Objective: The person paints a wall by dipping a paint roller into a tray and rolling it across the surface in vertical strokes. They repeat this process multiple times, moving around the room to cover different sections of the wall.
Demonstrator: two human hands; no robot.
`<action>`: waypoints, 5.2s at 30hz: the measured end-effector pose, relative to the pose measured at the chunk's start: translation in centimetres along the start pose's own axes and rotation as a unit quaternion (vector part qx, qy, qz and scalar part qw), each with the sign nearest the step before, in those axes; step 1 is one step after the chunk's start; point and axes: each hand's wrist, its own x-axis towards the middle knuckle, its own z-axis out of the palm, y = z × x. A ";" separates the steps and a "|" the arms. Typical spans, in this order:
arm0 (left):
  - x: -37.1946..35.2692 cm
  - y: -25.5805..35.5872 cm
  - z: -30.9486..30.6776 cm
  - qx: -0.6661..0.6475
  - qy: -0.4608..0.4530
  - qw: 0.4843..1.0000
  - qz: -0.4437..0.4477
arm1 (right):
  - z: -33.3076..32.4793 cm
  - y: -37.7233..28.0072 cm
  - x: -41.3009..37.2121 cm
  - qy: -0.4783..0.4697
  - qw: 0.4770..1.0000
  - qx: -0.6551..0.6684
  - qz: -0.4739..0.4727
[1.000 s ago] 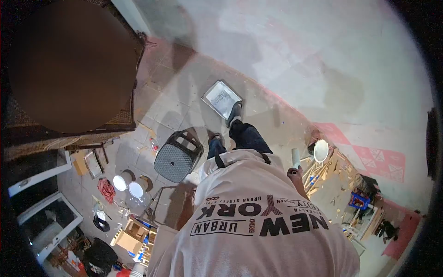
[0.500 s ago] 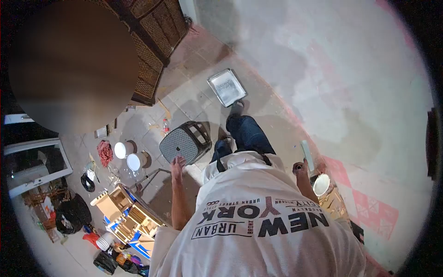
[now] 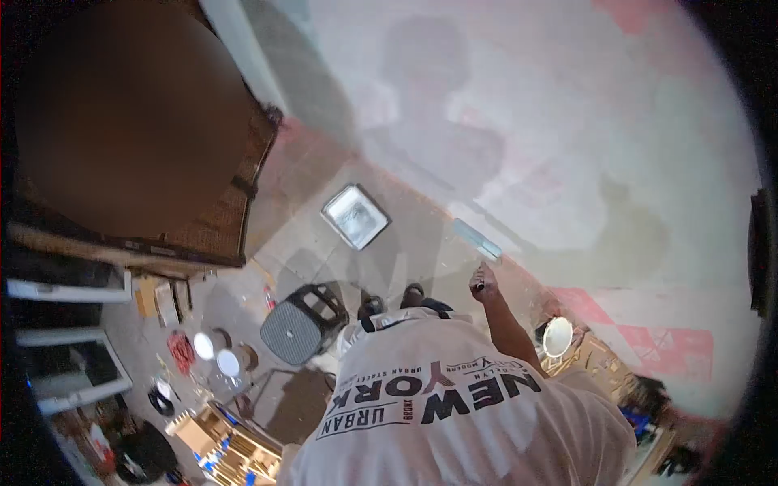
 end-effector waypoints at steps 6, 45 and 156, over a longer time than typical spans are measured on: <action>6.2 8.1 4.9 -0.035 -0.097 0.982 0.160 | -0.8 -1.3 -5.4 0.218 0.965 -0.082 -0.116; 15.1 26.5 31.3 0.393 -0.371 0.841 -0.017 | -14.1 16.3 -27.2 0.636 0.573 -0.102 -0.507; -38.3 -1.3 104.8 0.397 -0.460 0.525 0.596 | -5.9 -40.3 -45.1 0.298 0.491 -0.525 -0.629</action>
